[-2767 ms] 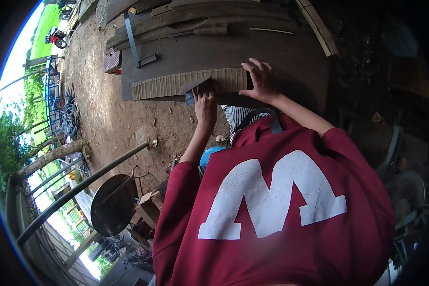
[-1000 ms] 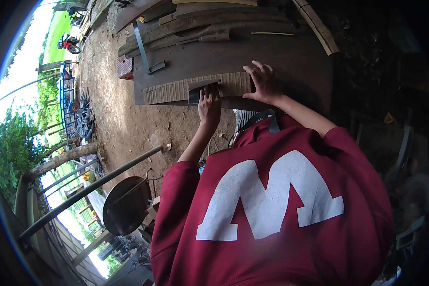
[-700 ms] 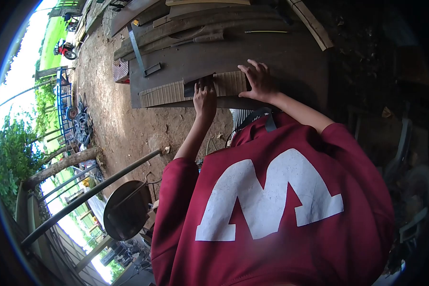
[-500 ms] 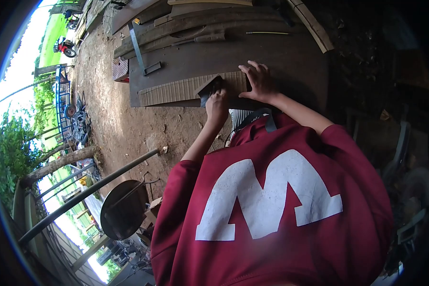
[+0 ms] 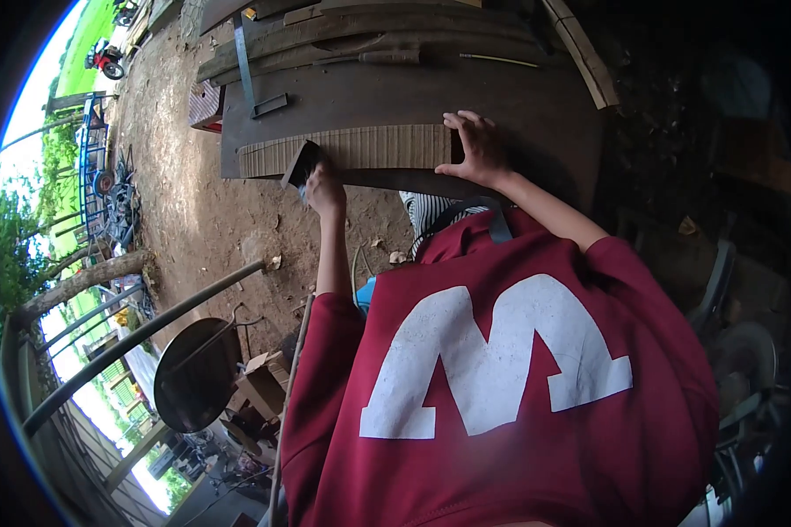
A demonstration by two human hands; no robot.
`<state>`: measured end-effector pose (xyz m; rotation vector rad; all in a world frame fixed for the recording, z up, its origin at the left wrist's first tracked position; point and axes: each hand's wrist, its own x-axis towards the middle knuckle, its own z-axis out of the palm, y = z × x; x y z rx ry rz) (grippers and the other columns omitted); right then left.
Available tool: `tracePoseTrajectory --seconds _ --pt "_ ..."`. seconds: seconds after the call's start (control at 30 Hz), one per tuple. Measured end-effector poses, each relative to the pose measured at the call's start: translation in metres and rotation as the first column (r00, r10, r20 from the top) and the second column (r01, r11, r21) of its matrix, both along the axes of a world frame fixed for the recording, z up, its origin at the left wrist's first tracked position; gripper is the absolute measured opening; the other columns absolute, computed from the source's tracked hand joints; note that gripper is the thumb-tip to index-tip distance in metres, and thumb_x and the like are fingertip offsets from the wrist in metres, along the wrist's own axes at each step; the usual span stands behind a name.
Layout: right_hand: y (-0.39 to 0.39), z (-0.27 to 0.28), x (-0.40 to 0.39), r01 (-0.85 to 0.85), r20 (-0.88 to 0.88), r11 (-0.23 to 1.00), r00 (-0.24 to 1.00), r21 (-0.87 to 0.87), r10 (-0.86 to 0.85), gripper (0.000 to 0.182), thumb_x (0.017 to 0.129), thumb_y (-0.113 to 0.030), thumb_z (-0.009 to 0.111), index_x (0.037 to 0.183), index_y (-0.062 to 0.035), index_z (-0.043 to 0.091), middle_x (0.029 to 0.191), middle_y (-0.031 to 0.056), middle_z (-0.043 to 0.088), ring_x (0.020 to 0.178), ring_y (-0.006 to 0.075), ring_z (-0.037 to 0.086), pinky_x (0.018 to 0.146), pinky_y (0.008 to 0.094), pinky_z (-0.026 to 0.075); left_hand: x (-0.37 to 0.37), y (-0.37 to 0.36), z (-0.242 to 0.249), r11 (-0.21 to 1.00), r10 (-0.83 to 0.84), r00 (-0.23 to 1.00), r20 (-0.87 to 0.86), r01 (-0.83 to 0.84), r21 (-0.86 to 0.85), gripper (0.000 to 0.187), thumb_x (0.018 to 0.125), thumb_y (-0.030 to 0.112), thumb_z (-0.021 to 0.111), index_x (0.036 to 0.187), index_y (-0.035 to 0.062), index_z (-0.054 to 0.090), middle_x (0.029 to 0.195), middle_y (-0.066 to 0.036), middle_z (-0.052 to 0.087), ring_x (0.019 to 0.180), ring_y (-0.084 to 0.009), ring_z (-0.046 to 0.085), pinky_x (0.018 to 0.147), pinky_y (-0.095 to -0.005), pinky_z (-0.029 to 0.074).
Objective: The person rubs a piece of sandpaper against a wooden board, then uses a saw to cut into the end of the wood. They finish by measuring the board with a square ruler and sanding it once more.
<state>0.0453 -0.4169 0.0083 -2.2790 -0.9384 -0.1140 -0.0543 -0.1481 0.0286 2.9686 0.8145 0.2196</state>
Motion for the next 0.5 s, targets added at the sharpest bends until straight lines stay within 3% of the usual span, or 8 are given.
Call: tracePoseTrajectory --seconds 0.13,0.17,0.2,0.23,0.27,0.4,0.47,0.5 --pt "0.003 0.001 0.0 -0.037 -0.01 0.999 0.999 0.02 0.037 0.087 0.055 -0.042 0.074 0.124 -0.0094 0.031 0.113 0.004 0.05 0.115 0.0244 0.036 0.094 0.0403 0.029 0.011 -0.083 -0.004 0.975 -0.133 0.988 0.076 0.144 -0.171 0.006 0.071 0.006 0.049 0.075 0.0055 0.053 0.07 -0.013 0.06 0.066 -0.0304 0.06 0.07 -0.0402 0.048" --pt "0.004 0.001 0.0 -0.02 0.0 0.999 1.0 0.047 0.02 0.084 0.056 -0.039 0.074 0.123 -0.0081 0.032 0.113 0.0049 0.05 0.114 0.0248 0.037 0.094 0.0401 0.029 0.013 -0.108 0.005 0.937 -0.288 0.957 0.017 0.286 -0.201 0.012 0.07 0.005 0.049 0.081 0.0047 0.054 0.085 -0.015 0.061 0.083 -0.0301 0.06 0.084 -0.0394 0.044" --pt "0.005 0.0 0.0 0.001 0.007 0.997 1.0 0.074 -0.001 0.082 0.058 -0.037 0.074 0.122 -0.0069 0.033 0.112 0.0057 0.051 0.113 0.0253 0.038 0.094 0.04 0.03 0.014 -0.13 0.007 0.857 -0.416 0.862 0.288 0.478 -0.191 0.022 0.071 0.005 0.047 0.09 0.0043 0.056 0.105 -0.015 0.057 0.103 -0.0296 0.052 0.093 -0.0395 0.038" --pt "0.005 0.0 0.001 -0.016 0.032 0.996 0.999 0.09 0.013 0.077 0.059 -0.033 0.073 0.12 -0.0049 0.035 0.112 0.0066 0.051 0.112 0.026 0.04 0.094 0.0401 0.03 0.016 -0.14 0.003 0.764 -0.52 0.808 0.277 0.585 -0.272 0.032 0.072 0.005 0.046 0.101 0.0051 0.056 0.118 -0.012 0.05 0.115 -0.0284 0.042 0.094 -0.0394 0.037" --pt "0.007 -0.002 0.0 -0.033 0.039 0.997 0.999 0.075 0.03 0.077 0.059 -0.033 0.073 0.12 -0.0049 0.035 0.112 0.0066 0.051 0.112 0.026 0.04 0.094 0.0401 0.03 0.014 -0.143 -0.001 0.753 -0.529 0.777 0.341 0.615 -0.233 0.034 0.072 0.006 0.046 0.104 0.0076 0.056 0.114 -0.009 0.054 0.112 -0.0265 0.045 0.095 -0.0376 0.036" --pt "0.004 0.005 -0.004 -0.013 -0.004 1.0 1.0 -0.02 0.013 0.086 0.055 -0.044 0.074 0.121 -0.0076 0.034 0.113 0.0045 0.051 0.115 0.0239 0.035 0.094 0.0398 0.028 0.014 -0.066 -0.012 0.824 -0.486 0.818 0.308 0.546 -0.152 0.035 0.071 0.003 0.047 0.104 0.0091 0.057 0.111 -0.008 0.056 0.109 -0.0223 0.049 0.093 -0.0339 0.038" --pt "0.005 0.005 -0.003 0.02 0.016 0.999 1.0 -0.044 -0.019 0.088 0.055 -0.046 0.074 0.122 -0.0082 0.033 0.113 0.0027 0.051 0.116 0.0226 0.034 0.094 0.0396 0.028 0.008 0.003 -0.021 0.965 -0.257 0.963 0.079 0.26 -0.033 0.024 0.072 0.001 0.047 0.091 0.0088 0.058 0.096 -0.011 0.058 0.098 -0.0241 0.054 0.078 -0.0344 0.048" --pt "0.006 0.007 -0.003 0.016 0.042 0.997 0.999 -0.075 -0.013 0.089 0.054 -0.045 0.075 0.123 -0.0086 0.032 0.114 0.0029 0.05 0.115 0.0218 0.035 0.093 0.0396 0.028 0.003 0.053 -0.041 0.97 -0.24 0.921 0.306 0.241 0.033 0.018 0.073 0.002 0.047 0.084 0.0099 0.058 0.089 -0.012 0.059 0.09 -0.0254 0.057 0.07 -0.0369 0.049"
